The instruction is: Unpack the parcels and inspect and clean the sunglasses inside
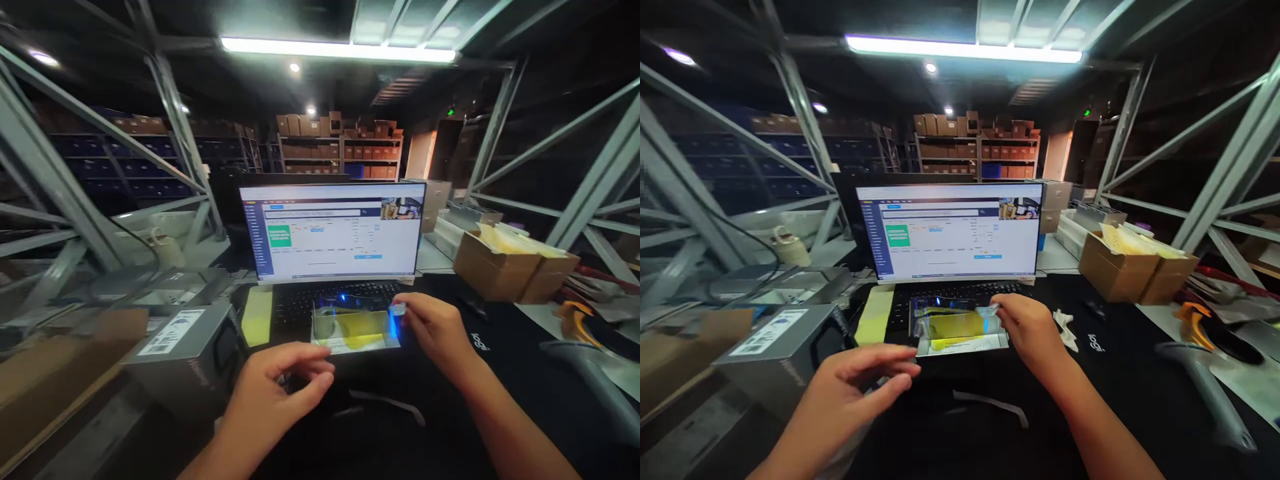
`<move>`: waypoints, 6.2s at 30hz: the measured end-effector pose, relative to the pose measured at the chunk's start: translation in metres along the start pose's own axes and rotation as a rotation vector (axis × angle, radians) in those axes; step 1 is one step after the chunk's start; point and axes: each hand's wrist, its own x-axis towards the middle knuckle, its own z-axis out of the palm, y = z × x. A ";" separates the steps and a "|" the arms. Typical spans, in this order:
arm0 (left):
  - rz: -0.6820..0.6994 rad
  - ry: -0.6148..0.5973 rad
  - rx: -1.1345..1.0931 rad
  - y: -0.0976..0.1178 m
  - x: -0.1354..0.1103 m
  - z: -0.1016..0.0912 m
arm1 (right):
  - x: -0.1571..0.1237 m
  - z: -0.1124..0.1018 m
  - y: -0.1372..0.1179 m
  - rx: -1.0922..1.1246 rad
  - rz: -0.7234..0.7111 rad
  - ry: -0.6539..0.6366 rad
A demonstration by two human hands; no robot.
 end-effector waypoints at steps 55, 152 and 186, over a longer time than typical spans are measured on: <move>0.394 0.178 0.612 -0.028 0.029 -0.009 | -0.052 -0.029 0.213 0.016 1.126 -0.190; 0.538 -0.026 0.559 -0.033 0.011 0.021 | -0.021 0.051 -0.072 0.158 -0.348 -0.079; 0.260 -0.002 0.247 -0.033 0.009 0.020 | -0.008 0.041 -0.058 1.838 1.080 -0.013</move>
